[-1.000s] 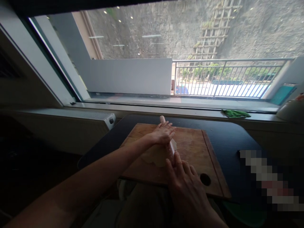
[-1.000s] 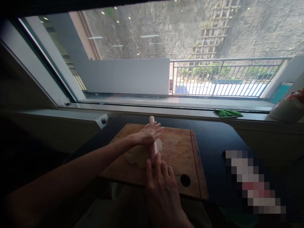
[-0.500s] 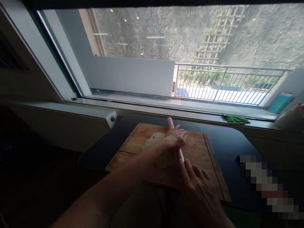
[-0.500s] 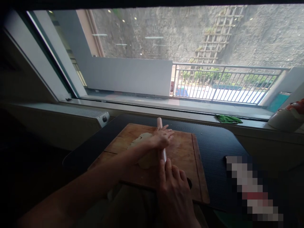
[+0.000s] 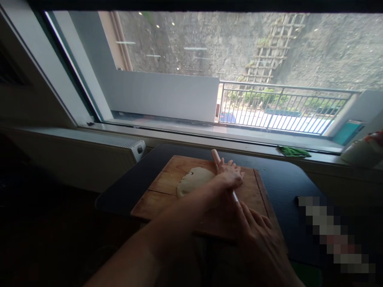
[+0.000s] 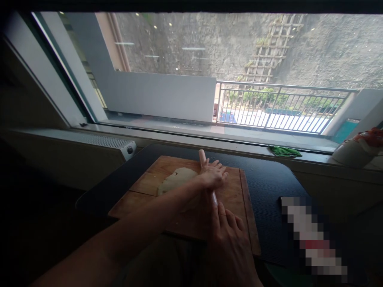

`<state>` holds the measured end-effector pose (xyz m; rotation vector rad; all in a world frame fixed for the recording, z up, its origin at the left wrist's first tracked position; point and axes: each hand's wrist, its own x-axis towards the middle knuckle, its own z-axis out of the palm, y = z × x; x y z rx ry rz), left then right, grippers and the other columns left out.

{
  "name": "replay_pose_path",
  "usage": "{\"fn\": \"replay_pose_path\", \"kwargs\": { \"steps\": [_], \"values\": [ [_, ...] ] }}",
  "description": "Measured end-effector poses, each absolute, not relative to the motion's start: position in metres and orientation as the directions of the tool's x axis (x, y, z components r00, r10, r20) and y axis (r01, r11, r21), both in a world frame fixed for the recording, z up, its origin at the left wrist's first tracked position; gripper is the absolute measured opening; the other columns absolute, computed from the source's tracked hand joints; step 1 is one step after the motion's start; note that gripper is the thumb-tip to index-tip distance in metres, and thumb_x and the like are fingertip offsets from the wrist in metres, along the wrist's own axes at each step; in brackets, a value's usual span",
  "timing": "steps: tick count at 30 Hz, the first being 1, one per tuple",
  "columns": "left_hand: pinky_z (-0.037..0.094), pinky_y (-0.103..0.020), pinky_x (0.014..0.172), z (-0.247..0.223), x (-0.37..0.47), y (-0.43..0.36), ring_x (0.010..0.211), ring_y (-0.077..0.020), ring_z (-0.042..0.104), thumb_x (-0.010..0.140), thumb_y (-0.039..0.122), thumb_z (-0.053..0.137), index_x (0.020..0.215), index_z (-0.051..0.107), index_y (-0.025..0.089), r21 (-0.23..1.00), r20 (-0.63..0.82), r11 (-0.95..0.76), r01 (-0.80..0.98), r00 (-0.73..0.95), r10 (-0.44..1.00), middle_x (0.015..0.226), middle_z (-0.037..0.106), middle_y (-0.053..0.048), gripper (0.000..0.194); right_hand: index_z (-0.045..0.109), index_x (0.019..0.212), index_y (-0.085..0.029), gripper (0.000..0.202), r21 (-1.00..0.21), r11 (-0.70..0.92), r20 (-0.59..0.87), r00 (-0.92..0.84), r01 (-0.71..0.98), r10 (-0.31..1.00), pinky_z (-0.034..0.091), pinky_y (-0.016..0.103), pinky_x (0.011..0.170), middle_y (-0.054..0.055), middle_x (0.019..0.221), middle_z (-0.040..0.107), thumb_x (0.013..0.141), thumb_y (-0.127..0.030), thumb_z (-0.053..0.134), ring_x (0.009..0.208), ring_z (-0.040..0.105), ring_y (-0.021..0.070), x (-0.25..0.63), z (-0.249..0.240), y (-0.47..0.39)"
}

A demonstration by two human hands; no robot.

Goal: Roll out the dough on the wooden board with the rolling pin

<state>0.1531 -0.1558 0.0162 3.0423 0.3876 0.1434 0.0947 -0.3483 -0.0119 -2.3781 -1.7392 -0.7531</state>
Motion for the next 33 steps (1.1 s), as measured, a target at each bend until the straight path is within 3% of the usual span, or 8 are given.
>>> {"fn": "replay_pose_path", "kwargs": {
  "steps": [6, 11, 14, 19, 24, 29, 33],
  "values": [
    [0.010, -0.051, 0.110, 0.017, 0.134, -0.147, 0.134, -0.0259, 0.024, 0.094, 0.040, 0.020, 0.129, 0.048, 0.016, 0.104, 0.099, -0.965, 0.239, 0.963, 0.249, 0.140, 0.043, -0.008, 0.051, 0.040, 0.135, -0.008, 0.056, 0.184, -0.314, 0.476, 0.195, 0.932, 0.858, 0.048, 0.039, 0.084, 0.020, 0.131, 0.050, 0.079, -0.008, 0.042, 0.113, 0.051, 0.0281, 0.083, -0.016, -0.342],
    [0.009, -0.052, 0.110, 0.027, 0.087, -0.122, 0.138, -0.0278, 0.015, 0.094, 0.039, 0.020, 0.135, 0.041, 0.015, 0.081, 0.058, -0.967, 0.243, 0.967, 0.248, 0.147, 0.031, -0.009, 0.051, 0.049, 0.128, -0.014, 0.048, 0.141, -0.262, 0.463, 0.170, 0.955, 0.870, 0.045, 0.041, 0.089, 0.018, 0.142, 0.036, 0.080, -0.011, 0.042, 0.121, 0.043, 0.0297, 0.060, -0.011, -0.328],
    [0.010, -0.053, 0.109, 0.030, 0.078, -0.118, 0.138, -0.0278, 0.015, 0.095, 0.040, 0.021, 0.137, 0.038, 0.017, 0.073, 0.036, -0.964, 0.255, 0.965, 0.258, 0.149, 0.027, -0.009, 0.051, 0.048, 0.128, -0.015, 0.048, 0.124, -0.263, 0.434, 0.186, 0.957, 0.882, 0.043, 0.041, 0.092, 0.016, 0.142, 0.037, 0.081, -0.011, 0.042, 0.123, 0.042, 0.0287, 0.056, -0.006, -0.327],
    [0.013, -0.053, 0.108, 0.029, 0.105, -0.139, 0.134, -0.0289, 0.025, 0.094, 0.036, 0.022, 0.126, 0.051, 0.015, 0.057, 0.062, -0.969, 0.242, 0.967, 0.245, 0.141, 0.041, -0.011, 0.048, 0.050, 0.127, -0.019, 0.046, 0.115, -0.293, 0.406, 0.224, 0.949, 0.886, 0.044, 0.038, 0.090, 0.016, 0.139, 0.040, 0.081, -0.012, 0.045, 0.120, 0.046, 0.0267, 0.071, -0.012, -0.338],
    [0.013, -0.054, 0.108, 0.017, 0.149, -0.161, 0.126, -0.0282, 0.037, 0.093, 0.041, 0.027, 0.116, 0.058, 0.014, 0.056, 0.121, -0.976, 0.210, 0.969, 0.216, 0.129, 0.054, -0.013, 0.048, 0.050, 0.126, -0.023, 0.044, 0.110, -0.275, 0.380, 0.215, 0.955, 0.900, 0.046, 0.042, 0.087, 0.016, 0.136, 0.044, 0.082, -0.019, 0.048, 0.117, 0.049, 0.0295, 0.092, -0.019, -0.351],
    [0.015, -0.048, 0.109, 0.018, 0.138, -0.152, 0.125, -0.0267, 0.040, 0.094, 0.034, 0.027, 0.115, 0.060, 0.013, 0.075, 0.123, -0.975, 0.208, 0.969, 0.216, 0.127, 0.055, -0.013, 0.044, 0.052, 0.118, -0.022, 0.038, 0.016, -0.237, 0.385, 0.213, 0.971, 0.898, 0.044, 0.042, 0.091, 0.014, 0.136, 0.043, 0.081, -0.015, 0.047, 0.118, 0.048, 0.0276, 0.092, -0.014, -0.350],
    [0.015, -0.046, 0.109, 0.025, 0.076, -0.120, 0.128, -0.0247, 0.036, 0.094, 0.031, 0.028, 0.125, 0.052, 0.016, 0.093, 0.135, -0.975, 0.202, 0.968, 0.213, 0.140, 0.042, -0.011, 0.042, 0.055, 0.108, -0.020, 0.031, -0.080, -0.157, 0.392, 0.176, 0.984, 0.903, 0.042, 0.041, 0.094, 0.013, 0.131, 0.049, 0.080, -0.012, 0.046, 0.117, 0.047, 0.0261, 0.078, -0.012, -0.339]
  ]
}}
